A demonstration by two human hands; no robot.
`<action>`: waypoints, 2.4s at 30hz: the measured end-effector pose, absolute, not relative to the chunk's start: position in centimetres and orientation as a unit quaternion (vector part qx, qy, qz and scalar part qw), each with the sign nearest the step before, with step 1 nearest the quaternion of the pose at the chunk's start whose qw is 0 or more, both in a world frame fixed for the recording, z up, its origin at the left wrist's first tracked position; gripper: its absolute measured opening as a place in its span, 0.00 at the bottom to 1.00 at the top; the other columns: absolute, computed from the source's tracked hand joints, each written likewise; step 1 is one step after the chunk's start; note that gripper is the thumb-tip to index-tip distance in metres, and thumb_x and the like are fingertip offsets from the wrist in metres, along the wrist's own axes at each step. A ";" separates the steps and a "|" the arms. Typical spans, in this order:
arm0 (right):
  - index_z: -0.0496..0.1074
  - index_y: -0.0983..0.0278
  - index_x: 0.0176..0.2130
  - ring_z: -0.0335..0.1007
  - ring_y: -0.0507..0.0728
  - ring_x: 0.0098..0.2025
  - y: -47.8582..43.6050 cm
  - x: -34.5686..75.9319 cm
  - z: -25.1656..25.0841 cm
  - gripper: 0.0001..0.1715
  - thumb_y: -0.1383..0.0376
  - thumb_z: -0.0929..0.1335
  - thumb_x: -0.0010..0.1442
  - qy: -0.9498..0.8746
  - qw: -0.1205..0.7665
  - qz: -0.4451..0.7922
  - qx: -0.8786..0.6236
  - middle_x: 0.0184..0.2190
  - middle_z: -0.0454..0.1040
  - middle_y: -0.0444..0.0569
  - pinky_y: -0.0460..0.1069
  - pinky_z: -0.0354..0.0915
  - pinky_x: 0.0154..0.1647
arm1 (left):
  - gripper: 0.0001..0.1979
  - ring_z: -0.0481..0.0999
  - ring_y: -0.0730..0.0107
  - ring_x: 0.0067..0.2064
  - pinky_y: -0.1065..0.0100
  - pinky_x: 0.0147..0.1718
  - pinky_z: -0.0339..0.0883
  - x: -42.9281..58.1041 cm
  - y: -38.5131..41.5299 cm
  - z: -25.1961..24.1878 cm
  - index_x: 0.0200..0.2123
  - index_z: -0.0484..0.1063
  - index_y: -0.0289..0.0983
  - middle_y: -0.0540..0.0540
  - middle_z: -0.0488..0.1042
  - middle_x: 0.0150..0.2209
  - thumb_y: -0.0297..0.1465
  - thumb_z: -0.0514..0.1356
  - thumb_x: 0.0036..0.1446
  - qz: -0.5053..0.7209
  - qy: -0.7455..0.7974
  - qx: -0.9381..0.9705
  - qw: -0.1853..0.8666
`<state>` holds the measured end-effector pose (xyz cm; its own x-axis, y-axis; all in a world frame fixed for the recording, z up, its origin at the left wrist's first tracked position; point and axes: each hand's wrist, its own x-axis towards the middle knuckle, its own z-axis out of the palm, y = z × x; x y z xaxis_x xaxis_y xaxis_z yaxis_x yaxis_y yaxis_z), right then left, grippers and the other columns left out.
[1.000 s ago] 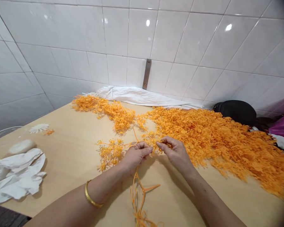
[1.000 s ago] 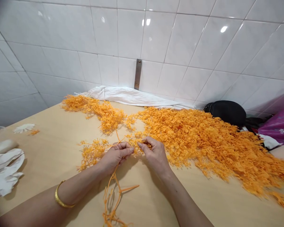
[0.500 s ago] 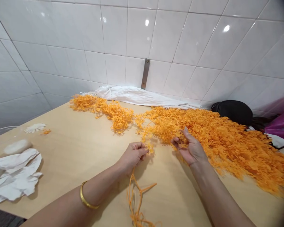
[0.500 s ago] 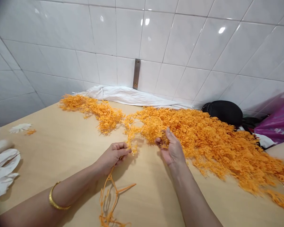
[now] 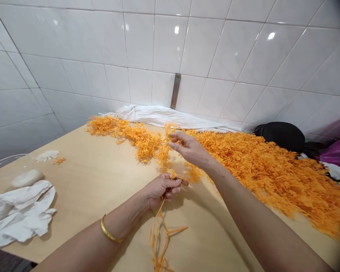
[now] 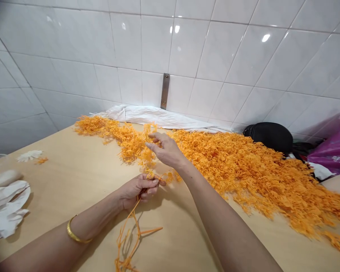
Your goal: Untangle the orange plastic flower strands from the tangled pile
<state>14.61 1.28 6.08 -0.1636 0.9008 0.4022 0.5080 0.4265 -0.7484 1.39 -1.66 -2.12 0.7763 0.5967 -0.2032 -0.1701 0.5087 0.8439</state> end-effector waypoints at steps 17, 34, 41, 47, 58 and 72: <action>0.62 0.62 0.32 0.62 0.55 0.34 -7.7 17.9 0.6 0.07 0.60 0.61 0.56 -0.573 0.564 0.029 -0.593 0.31 0.65 0.48 0.50 0.60 0.37 | 0.16 0.40 0.84 0.15 0.73 0.15 0.31 2.2 -3.2 -1.6 0.26 0.66 0.34 0.59 0.47 0.12 0.42 0.60 0.44 0.288 0.304 0.485 0.768; 0.56 0.64 0.16 0.49 0.47 0.18 -7.5 16.5 -0.3 0.22 0.57 0.61 0.56 -0.617 0.439 0.262 -0.599 0.13 0.53 0.39 0.44 0.48 0.19 | 0.16 0.47 0.83 0.13 0.75 0.13 0.41 3.0 -3.7 -2.1 0.23 0.58 0.36 0.58 0.52 0.11 0.43 0.56 0.47 0.289 0.251 0.554 0.739; 0.59 0.64 0.17 0.52 0.46 0.16 -7.6 22.3 4.5 0.19 0.57 0.65 0.51 -0.365 0.744 0.171 -0.533 0.13 0.55 0.38 0.44 0.53 0.17 | 0.15 0.45 0.83 0.13 0.76 0.11 0.40 2.9 -3.5 -2.4 0.24 0.58 0.37 0.59 0.51 0.11 0.42 0.57 0.46 0.340 0.310 0.508 0.728; 0.66 0.65 0.37 0.54 0.46 0.17 -9.3 19.6 2.9 0.16 0.56 0.64 0.52 -0.494 0.564 0.373 -0.546 0.19 0.60 0.39 0.43 0.52 0.17 | 0.17 0.48 0.84 0.13 0.77 0.12 0.44 3.1 -3.3 -2.6 0.23 0.58 0.36 0.58 0.53 0.12 0.44 0.56 0.47 0.356 0.325 0.522 0.704; 0.55 0.64 0.20 0.50 0.48 0.21 -9.5 15.7 -0.9 0.17 0.64 0.56 0.59 -0.749 0.327 0.172 -0.549 0.17 0.55 0.40 0.44 0.48 0.22 | 0.21 0.48 0.84 0.13 0.76 0.13 0.42 3.4 -3.9 -3.0 0.17 0.56 0.35 0.57 0.52 0.11 0.46 0.54 0.47 0.321 0.308 0.585 0.679; 0.62 0.64 0.39 0.52 0.46 0.17 -17.1 19.9 -0.5 0.15 0.57 0.62 0.54 -0.428 0.541 0.437 -0.577 0.22 0.61 0.41 0.44 0.49 0.18 | 0.13 0.49 0.80 0.16 0.72 0.17 0.41 4.7 -7.7 -0.1 0.12 0.55 0.36 0.55 0.50 0.12 0.33 0.52 0.44 0.083 0.458 0.785 0.410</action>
